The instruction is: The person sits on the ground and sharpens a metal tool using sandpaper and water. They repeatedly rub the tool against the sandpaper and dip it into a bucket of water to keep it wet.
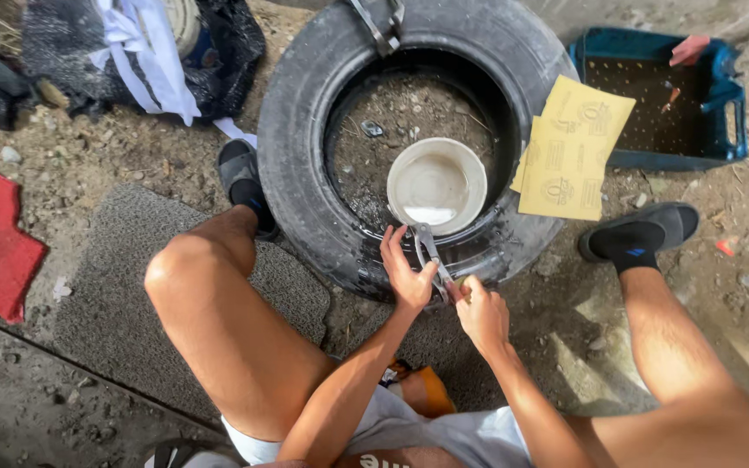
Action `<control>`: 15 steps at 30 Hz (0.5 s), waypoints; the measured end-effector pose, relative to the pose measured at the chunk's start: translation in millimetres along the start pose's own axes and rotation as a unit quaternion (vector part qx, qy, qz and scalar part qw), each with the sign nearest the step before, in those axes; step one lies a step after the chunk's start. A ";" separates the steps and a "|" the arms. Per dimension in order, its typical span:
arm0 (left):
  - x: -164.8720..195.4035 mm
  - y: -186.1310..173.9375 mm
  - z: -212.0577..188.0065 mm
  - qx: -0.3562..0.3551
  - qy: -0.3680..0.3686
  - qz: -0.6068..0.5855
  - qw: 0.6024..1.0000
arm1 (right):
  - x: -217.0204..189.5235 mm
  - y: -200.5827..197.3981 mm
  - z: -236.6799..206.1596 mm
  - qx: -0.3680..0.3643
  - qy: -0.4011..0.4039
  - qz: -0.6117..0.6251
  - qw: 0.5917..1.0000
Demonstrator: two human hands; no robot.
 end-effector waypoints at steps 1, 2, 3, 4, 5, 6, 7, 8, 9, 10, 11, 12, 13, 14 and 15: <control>0.8 -0.2 1.1 -0.002 -0.001 0.002 1.000 | 0.0 0.0 0.3 -0.018 0.014 -0.012 1.000; 1.5 -0.6 1.7 -0.001 0.001 0.003 1.000 | -1.0 -0.2 0.8 0.006 -0.019 -0.019 1.000; 2.3 -0.3 2.9 0.004 0.006 -0.002 1.000 | -1.4 -0.4 2.6 0.024 -0.053 -0.030 0.998; 2.5 -1.4 2.6 0.005 0.004 -0.003 1.000 | -2.2 0.6 3.2 0.036 -0.080 -0.039 0.995; 2.9 -1.3 2.8 -0.001 0.006 -0.004 1.000 | -2.0 1.1 4.3 0.041 -0.075 -0.023 0.996; 2.8 -1.7 2.7 -0.010 0.006 -0.003 1.000 | -1.7 1.9 4.7 0.049 -0.071 -0.006 0.996; 2.8 -1.9 1.9 -0.011 0.005 -0.003 1.000 | -1.3 2.1 4.8 0.054 -0.073 0.009 0.996; 2.5 -2.0 2.3 -0.008 0.005 -0.001 1.000 | -0.4 2.3 4.5 0.038 -0.068 -0.010 0.997; 2.4 -2.4 1.6 -0.006 0.005 -0.005 1.000 | 0.2 2.5 3.6 0.022 -0.056 -0.030 0.998; 2.4 -2.0 1.2 -0.007 0.004 -0.010 1.000 | 1.7 1.4 2.5 0.008 -0.041 -0.051 0.998; 2.3 -2.2 1.8 -0.005 0.008 -0.016 1.000 | 2.6 -0.3 0.7 0.001 -0.046 -0.049 0.998; 2.4 -2.2 2.0 -0.006 0.010 -0.016 1.000 | 2.2 -1.0 0.7 -0.003 -0.055 -0.048 0.997; 2.6 -1.8 2.8 -0.003 0.008 -0.015 1.000 | 1.8 -1.9 0.8 -0.012 -0.067 -0.049 0.996; 2.6 -2.9 2.4 -0.003 0.003 -0.010 1.000 | 0.9 -2.2 0.5 -0.010 -0.069 -0.042 0.997; 2.9 -3.5 2.4 -0.005 0.005 -0.013 1.000 | -0.1 -2.4 1.5 -0.004 -0.066 -0.034 0.997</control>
Point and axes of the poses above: each hand's wrist, its own z-axis towards the middle knuckle, its own y-axis out of the palm, x = y × z, the point moved 1 cm from there along z, towards the middle knuckle
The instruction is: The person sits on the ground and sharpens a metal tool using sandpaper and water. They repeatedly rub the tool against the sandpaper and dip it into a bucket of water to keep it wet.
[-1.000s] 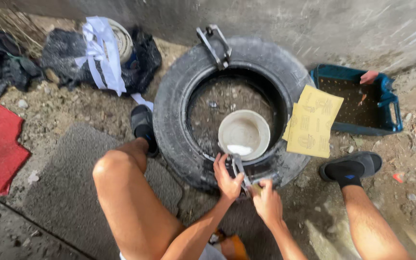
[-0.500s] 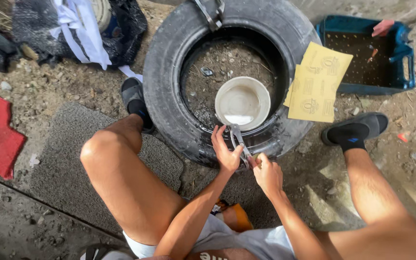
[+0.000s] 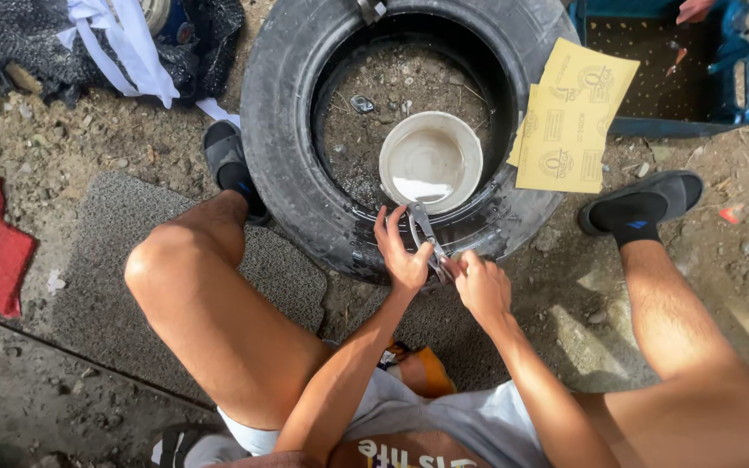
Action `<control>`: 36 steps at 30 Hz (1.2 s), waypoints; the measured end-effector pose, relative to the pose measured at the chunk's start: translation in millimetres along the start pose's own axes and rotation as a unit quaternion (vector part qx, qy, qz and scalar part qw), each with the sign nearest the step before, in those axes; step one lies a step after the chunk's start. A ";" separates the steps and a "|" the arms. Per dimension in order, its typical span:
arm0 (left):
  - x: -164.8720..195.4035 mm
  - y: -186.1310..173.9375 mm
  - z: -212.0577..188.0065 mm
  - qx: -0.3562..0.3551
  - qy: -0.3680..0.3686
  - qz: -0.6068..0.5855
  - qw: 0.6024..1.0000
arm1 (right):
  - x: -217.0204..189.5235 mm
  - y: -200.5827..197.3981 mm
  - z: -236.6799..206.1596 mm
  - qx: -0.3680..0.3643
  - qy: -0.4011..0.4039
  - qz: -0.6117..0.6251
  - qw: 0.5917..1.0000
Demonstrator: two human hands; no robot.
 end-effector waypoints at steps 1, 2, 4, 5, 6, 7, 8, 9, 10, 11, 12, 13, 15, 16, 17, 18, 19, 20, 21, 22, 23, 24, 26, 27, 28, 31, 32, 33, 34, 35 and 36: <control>0.3 -0.4 0.3 -0.004 0.005 -0.005 1.000 | -1.0 0.3 0.1 0.010 0.004 0.008 1.000; 0.8 -0.9 -0.5 -0.005 0.006 -0.009 1.000 | -2.0 0.9 0.4 0.014 0.002 0.015 1.000; 1.7 -1.6 -1.2 0.009 0.019 -0.019 1.000 | -3.3 2.3 0.2 0.023 -0.006 0.031 0.999; 2.2 -1.3 -1.9 0.012 0.026 -0.027 0.999 | -3.2 3.1 -0.1 0.014 -0.016 0.019 1.000; 2.7 -0.6 -2.2 0.013 0.033 -0.026 0.999 | -2.5 3.1 -1.8 0.006 -0.027 0.006 1.000; 3.1 -0.1 -2.7 0.018 0.038 -0.024 0.999 | -1.9 3.5 -2.5 -0.003 -0.041 -0.008 0.999; 3.4 0.0 -2.8 0.024 0.043 -0.020 0.999 | -0.3 3.2 -2.8 -0.010 -0.030 -0.015 0.999; 3.5 0.4 -2.9 0.024 0.041 -0.026 0.999 | 0.7 3.1 -3.2 -0.021 -0.018 -0.021 0.999; 3.7 0.3 -3.5 0.022 0.037 -0.030 0.999 | 1.6 2.9 -3.4 -0.034 -0.005 -0.027 0.999; 3.7 0.1 -3.3 0.016 0.037 -0.036 0.999 | 2.0 2.3 -3.8 -0.019 0.002 -0.026 0.999; 3.9 -0.4 -3.1 0.013 0.043 -0.032 0.998 | 1.6 1.9 -3.2 -0.001 0.010 -0.024 1.000; 4.2 -1.3 -3.4 0.011 0.048 -0.027 0.998 | 0.9 1.6 -3.1 0.015 0.018 -0.024 0.999; 4.5 -2.5 -3.0 0.006 0.045 -0.020 0.999 | -2.5 2.5 -3.4 0.012 0.008 -0.003 1.000; 4.9 -2.4 -3.0 0.000 0.037 -0.017 0.999 | -3.9 2.3 -3.8 0.012 0.005 0.005 1.000; 4.8 -3.3 -2.9 -0.003 0.028 -0.013 1.000 | -6.1 3.5 -3.5 0.003 0.010 -0.005 1.000; 5.4 -2.8 -2.5 -0.003 0.031 -0.008 0.999 | -7.2 3.7 -2.2 -0.005 0.013 -0.016 1.000; 5.7 -3.3 -2.3 -0.004 0.035 -0.002 0.999 | -8.9 4.5 -1.9 -0.013 0.016 -0.026 0.999; 6.1 -3.4 -2.2 -0.007 0.038 0.005 0.999 | -10.1 4.3 -1.4 0.013 0.000 -0.002 1.000; 6.1 -3.5 -1.9 -0.009 0.035 -0.001 0.999 | -11.0 3.7 -1.1 0.039 -0.014 0.020 0.999; 6.3 -3.6 -2.1 -0.011 0.030 -0.006 0.999 | -11.1 2.7 -1.6 0.062 -0.028 0.042 0.997; 6.1 -3.8 -1.6 -0.010 0.029 -0.010 0.999 | -11.0 2.7 -1.3 0.045 -0.029 0.034 0.998; 6.1 -4.2 -1.3 -0.013 0.029 -0.010 0.999 | -10.2 2.0 -2.7 0.031 -0.030 0.025 0.999; 5.8 -4.5 -0.9 -0.019 0.026 -0.012 0.999 | -8.9 0.6 -4.0 0.002 -0.027 0.001 1.000; 5.7 -4.3 -0.9 -0.021 0.028 -0.015 0.999 | -8.3 0.4 -5.2 -0.011 -0.022 -0.013 1.000; 5.4 -4.4 -0.2 -0.021 0.028 -0.015 0.999 | -8.6 0.9 -5.4 -0.026 -0.020 -0.026 0.999; 4.7 -6.1 0.4 -0.026 0.021 -0.008 0.999 | -11.0 2.2 -5.9 0.080 -0.080 0.013 0.993; 4.7 -6.5 -0.5 -0.027 0.020 -0.007 0.999 | -10.4 3.9 -7.2 0.068 -0.078 -0.012 0.995; 4.4 -7.8 0.2 -0.025 0.027 -0.007 0.999 | -10.4 6.4 -7.0 0.058 -0.080 -0.036 0.994; 4.7 -8.1 -0.4 -0.025 0.033 -0.009 0.999 | -8.7 8.1 -7.9 0.048 -0.079 -0.062 0.994; 4.6 -8.9 -1.0 -0.027 0.037 -0.011 0.999 | -6.1 9.8 -8.7 0.024 -0.081 -0.061 0.995; 4.6 -9.7 -1.2 -0.031 0.038 -0.011 0.999 | -2.7 10.9 -9.5 0.003 -0.080 -0.059 0.995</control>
Point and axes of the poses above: each hand's wrist, its own z-axis towards the middle knuckle, its own y-axis out of the palm, x = y × z, the point moved 1 cm from there along z, towards the middle knuckle
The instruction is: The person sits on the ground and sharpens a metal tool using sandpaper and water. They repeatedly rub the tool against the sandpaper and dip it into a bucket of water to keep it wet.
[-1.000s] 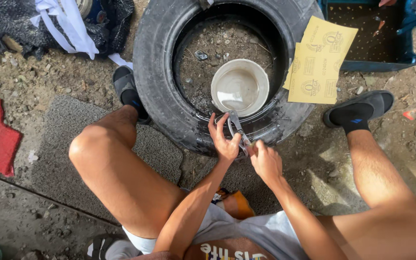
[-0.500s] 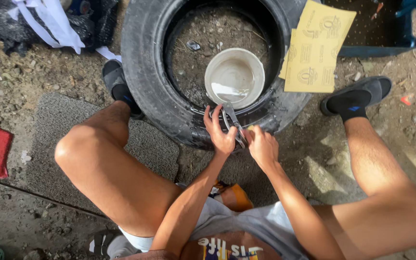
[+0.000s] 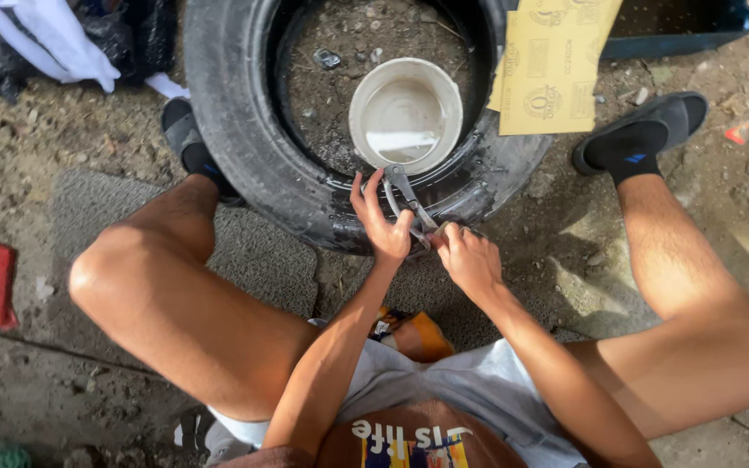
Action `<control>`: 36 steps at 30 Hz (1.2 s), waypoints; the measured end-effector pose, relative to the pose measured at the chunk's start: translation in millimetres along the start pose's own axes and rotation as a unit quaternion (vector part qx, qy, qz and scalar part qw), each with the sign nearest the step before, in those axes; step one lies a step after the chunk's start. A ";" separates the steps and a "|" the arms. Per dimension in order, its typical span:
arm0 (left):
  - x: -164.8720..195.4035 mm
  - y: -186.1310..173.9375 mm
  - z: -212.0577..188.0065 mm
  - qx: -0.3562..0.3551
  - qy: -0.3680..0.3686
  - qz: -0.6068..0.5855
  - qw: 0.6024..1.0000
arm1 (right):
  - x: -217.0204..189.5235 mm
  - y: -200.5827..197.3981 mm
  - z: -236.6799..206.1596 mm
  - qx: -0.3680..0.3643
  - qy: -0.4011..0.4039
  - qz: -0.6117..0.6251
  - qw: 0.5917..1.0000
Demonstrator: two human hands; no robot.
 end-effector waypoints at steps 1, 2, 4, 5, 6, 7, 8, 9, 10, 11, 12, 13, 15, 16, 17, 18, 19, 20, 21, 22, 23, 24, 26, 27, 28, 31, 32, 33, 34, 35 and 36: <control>-0.2 0.2 0.0 -0.003 0.002 -0.004 1.000 | 3.3 1.5 -1.2 -0.018 -0.001 0.001 1.000; -0.2 -0.8 0.3 -0.002 0.000 -0.003 1.000 | 5.3 3.2 -0.8 0.002 0.006 0.001 1.000; -0.4 -1.7 0.2 -0.005 -0.008 -0.007 1.000 | 7.3 7.2 -1.6 0.031 0.024 0.002 0.999; -0.4 -1.9 0.7 -0.006 -0.005 -0.012 1.000 | 7.2 8.8 -3.1 0.031 0.002 0.000 1.000; -0.3 -2.0 1.3 -0.008 -0.006 -0.009 1.000 | 6.1 10.4 -3.5 0.035 -0.027 -0.003 0.999; -0.3 -2.8 2.0 -0.009 -0.006 -0.007 1.000 | 4.6 11.6 -4.1 0.039 -0.057 -0.006 0.998; -0.1 -2.7 1.8 -0.014 -0.012 -0.004 1.000 | 4.5 12.3 -4.8 0.027 -0.044 -0.002 0.999; -0.1 -3.6 1.9 -0.018 -0.017 -0.001 1.000 | 3.8 12.9 -5.8 0.013 -0.027 0.002 1.000; 0.1 -3.4 1.9 -0.022 -0.019 -0.001 1.000 | 4.0 12.7 -6.7 0.003 -0.010 0.004 1.000; -0.1 -3.4 2.6 -0.022 -0.021 0.000 1.000 | 3.5 12.9 -6.9 0.003 -0.001 0.003 1.000; 0.2 -3.6 2.3 -0.022 -0.019 -0.004 1.000 | 3.8 12.3 -7.6 0.000 0.009 0.004 1.000; 0.0 -3.4 2.6 -0.022 -0.017 -0.009 1.000 | 4.0 12.4 -7.3 -0.004 0.021 0.004 1.000; 0.0 -3.3 3.0 -0.016 -0.004 -0.011 1.000 | 3.5 11.9 -6.2 0.021 -0.028 -0.004 0.999; 0.0 -3.2 3.3 -0.016 0.007 -0.010 1.000 | 2.9 12.1 -5.9 0.036 -0.051 -0.007 0.998; 0.1 -3.4 2.6 -0.020 0.012 -0.007 1.000 | 3.1 13.1 -4.4 0.017 -0.041 -0.003 0.999; -0.1 -4.3 2.1 -0.022 0.007 -0.005 1.000 | 3.1 14.1 -3.6 -0.002 -0.028 0.000 1.000; -0.4 -4.1 2.2 -0.023 0.004 -0.008 1.000 | 2.6 15.0 -2.7 -0.018 -0.016 0.000 1.000; -0.6 -4.6 1.8 -0.021 0.000 -0.009 1.000 | 1.7 15.3 -2.2 0.008 -0.016 -0.017 1.000; -0.9 -4.8 1.6 -0.024 0.001 -0.013 1.000 | 0.9 15.0 -2.7 0.033 -0.017 -0.034 0.999; -1.1 -4.7 1.0 -0.026 0.000 -0.015 1.000 | -0.5 15.0 -2.6 0.057 -0.019 -0.050 0.997; -1.7 -5.0 1.3 -0.024 0.002 -0.012 1.000 | -0.8 15.2 -3.9 0.037 -0.017 -0.047 0.998; -2.4 -5.6 2.3 -0.019 0.007 -0.007 1.000 | -2.1 15.5 -5.3 0.020 -0.014 -0.041 0.999; -3.6 -4.2 2.2 -0.026 0.012 -0.004 1.000 | -2.8 15.6 -7.1 -0.017 0.000 -0.028 0.999; -4.4 -3.1 2.9 -0.026 0.011 -0.005 1.000 | -3.3 16.1 -7.3 -0.030 0.003 -0.024 0.999; -5.0 -2.3 3.4 -0.021 0.009 -0.007 1.000 | -3.4 16.1 -8.3 -0.045 0.000 -0.022 0.999; -6.4 -4.5 2.8 -0.023 -0.001 -0.012 1.000 | -8.2 18.6 -5.8 0.057 -0.027 -0.055 0.996; -6.4 -5.7 2.1 -0.029 -0.005 -0.013 0.999 | -9.5 20.5 -5.5 0.051 -0.021 -0.057 0.997; -6.3 -7.1 2.1 -0.030 0.000 0.000 1.000 | -9.8 21.6 -5.9 0.051 -0.016 -0.057 0.997; -6.1 -9.6 2.7 -0.035 0.008 0.012 0.999 | -11.2 23.3 -5.7 0.055 -0.007 -0.057 0.997; -5.9 -8.8 2.8 -0.046 0.014 0.017 0.999 | -10.3 25.0 -5.1 0.012 0.010 -0.055 0.998; -5.8 -9.3 3.3 -0.052 0.010 0.011 0.999 | -10.1 26.9 -5.1 -0.033 0.027 -0.053 0.998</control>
Point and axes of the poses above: each hand's wrist, its own z-axis towards the middle knuckle, its own y-axis out of the palm, x = y × z, the point moved 1 cm from there along z, towards the middle knuckle
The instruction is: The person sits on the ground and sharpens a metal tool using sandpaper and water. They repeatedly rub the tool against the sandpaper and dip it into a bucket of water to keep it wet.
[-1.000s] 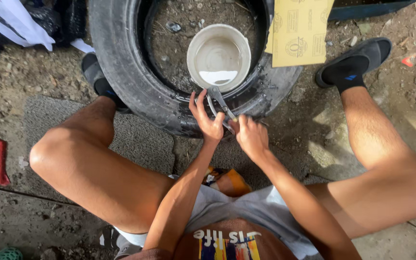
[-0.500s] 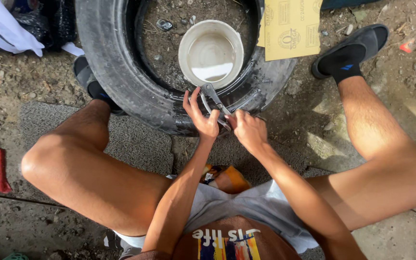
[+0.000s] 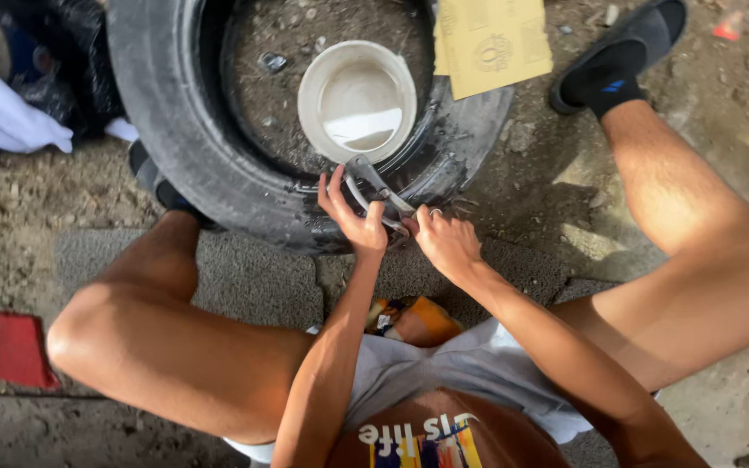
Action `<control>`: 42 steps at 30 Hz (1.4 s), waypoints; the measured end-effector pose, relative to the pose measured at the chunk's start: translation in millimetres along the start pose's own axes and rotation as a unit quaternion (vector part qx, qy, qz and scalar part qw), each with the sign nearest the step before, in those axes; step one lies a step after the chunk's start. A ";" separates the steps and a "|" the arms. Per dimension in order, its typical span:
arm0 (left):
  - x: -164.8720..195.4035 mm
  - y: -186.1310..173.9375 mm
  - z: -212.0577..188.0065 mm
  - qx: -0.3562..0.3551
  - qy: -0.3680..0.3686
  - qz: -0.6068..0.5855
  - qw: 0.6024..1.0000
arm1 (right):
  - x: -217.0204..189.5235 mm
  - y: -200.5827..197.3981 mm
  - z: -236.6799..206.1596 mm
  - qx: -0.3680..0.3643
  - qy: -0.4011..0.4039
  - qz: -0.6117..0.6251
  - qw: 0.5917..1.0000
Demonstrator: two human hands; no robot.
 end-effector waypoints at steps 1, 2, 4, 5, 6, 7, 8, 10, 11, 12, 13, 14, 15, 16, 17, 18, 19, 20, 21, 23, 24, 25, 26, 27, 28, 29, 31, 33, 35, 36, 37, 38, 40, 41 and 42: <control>-0.3 -0.4 0.7 0.001 -0.004 -0.005 1.000 | 0.1 2.0 1.8 -0.047 0.008 0.001 0.999; -0.6 0.0 1.4 0.008 -0.010 -0.008 1.000 | 0.3 1.7 3.4 0.001 -0.012 -0.002 1.000; -1.3 0.2 2.4 0.011 -0.006 -0.007 1.000 | -1.5 1.9 5.5 0.093 -0.046 -0.004 0.995; -1.6 -0.1 1.9 0.008 -0.006 -0.007 1.000 | -1.6 2.6 4.7 0.092 -0.036 0.005 0.995; -1.9 0.4 1.5 0.002 -0.005 -0.018 1.000 | -1.4 2.8 3.8 0.093 -0.030 0.015 0.995; -2.2 -0.2 1.2 0.001 -0.003 -0.028 1.000 | -1.5 2.5 1.4 0.094 -0.028 0.027 0.995; -2.2 -0.8 0.6 -0.003 0.000 -0.038 0.999 | -1.3 2.2 -1.0 0.058 -0.022 0.029 0.998; -2.0 -1.8 0.1 -0.004 0.006 -0.026 1.000 | 1.4 -1.9 -5.2 -0.010 -0.007 0.031 0.999; -1.7 -1.8 0.0 -0.001 0.008 -0.020 1.000 | 2.6 -6.0 -3.3 0.006 -0.009 0.036 0.999; -1.3 -2.7 -0.1 0.002 0.003 -0.017 1.000 | 3.1 -10.9 0.3 0.019 -0.013 0.043 0.999; -1.0 -3.1 -0.3 0.002 -0.002 -0.015 1.000 | 3.7 -16.5 6.3 0.034 -0.014 0.051 0.998; -0.7 -3.4 0.4 -0.001 -0.004 -0.014 1.000 | 6.8 -22.6 15.1 0.002 0.013 0.059 0.998; -0.6 -3.6 0.6 -0.008 -0.011 -0.019 1.000 | 10.0 -29.0 25.4 -0.032 0.036 0.069 0.996; -0.6 -4.0 0.8 -0.011 -0.020 -0.019 1.000 | 11.0 -34.9 32.0 -0.070 0.054 0.081 0.993; -0.9 -4.4 0.9 -0.013 -0.029 -0.021 0.999 | 14.3 -42.9 33.3 -0.034 0.067 0.153 0.985; -1.1 -4.8 1.0 -0.011 -0.023 -0.020 0.999 | 21.8 -51.8 31.4 0.003 0.085 0.222 0.971; -1.4 -4.9 1.2 -0.011 -0.018 -0.021 1.000 | 29.0 -60.1 27.2 0.041 0.105 0.288 0.951; -1.8 -4.8 1.1 -0.009 -0.012 -0.024 1.000 | 34.2 -66.3 22.6 0.044 0.107 0.299 0.947; -2.5 -5.0 0.9 -0.008 -0.014 -0.027 1.000 | 38.3 -70.9 17.8 0.046 0.105 0.309 0.944; -3.4 -5.4 0.5 -0.009 -0.017 -0.028 0.999 | 44.2 -76.7 10.6 0.048 0.091 0.326 0.940; -3.6 -5.5 0.1 -0.010 -0.018 -0.023 1.000 | 46.0 -78.1 7.7 0.048 0.080 0.331 0.939; -3.9 -5.7 0.0 -0.010 -0.019 -0.019 1.000 | 46.8 -78.5 5.5 0.047 0.068 0.336 0.938; -3.9 -5.7 -0.3 -0.008 -0.019 -0.014 1.000 | 47.0 -77.5 4.3 0.031 0.076 0.338 0.938; -4.0 -5.9 -0.4 -0.010 -0.022 -0.021 0.999 | 46.3 -75.5 3.8 0.016 0.084 0.340 0.937; -4.0 -5.8 -0.4 -0.012 -0.024 -0.029 0.999 | 45.4 -73.2 3.4 0.002 0.092 0.341 0.936; -4.3 -6.0 0.0 -0.012 -0.024 -0.037 0.999 | 43.3 -71.0 2.8 0.014 0.057 0.311 0.948; -4.6 -6.3 0.5 -0.011 -0.017 -0.029 0.999 | 38.4 -65.1 0.1 0.036 -0.017 0.250 0.967; -5.4 -7.4 0.5 -0.015 -0.016 -0.024 0.999 | 29.0 -56.1 -3.8 0.075 -0.107 0.193 0.972; -6.5 -8.2 0.4 -0.022 -0.015 -0.028 0.999 | 21.8 -46.6 -7.9 0.059 -0.170 0.119 0.976; -6.8 -8.5 0.5 -0.023 -0.008 -0.029 0.999 | 18.8 -42.0 -9.8 0.022 -0.192 0.073 0.978; -7.2 -8.9 0.4 -0.025 -0.001 -0.031 0.999 | 17.1 -38.5 -12.4 -0.015 -0.214 0.026 0.976; -7.4 -8.8 0.5 -0.025 0.006 -0.032 0.999 | 16.8 -37.5 -15.7 0.008 -0.230 0.015 0.973; -8.1 -8.6 0.2 -0.025 -0.010 -0.014 1.000 | 16.2 -37.9 -21.1 0.051 -0.266 -0.005 0.963; -8.3 -8.7 0.3 -0.022 -0.016 -0.004 1.000 | 15.7 -38.3 -22.3 0.048 -0.277 -0.022 0.959; -8.0 -8.5 0.3 -0.021 -0.011 -0.006 1.000 | 15.8 -39.6 -23.2 0.046 -0.286 -0.041 0.956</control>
Point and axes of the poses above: each hand's wrist, its own z-axis towards the middle knuckle, its own y-axis out of the palm, x = y × z, the point moved 1 cm from there along z, towards the middle knuckle
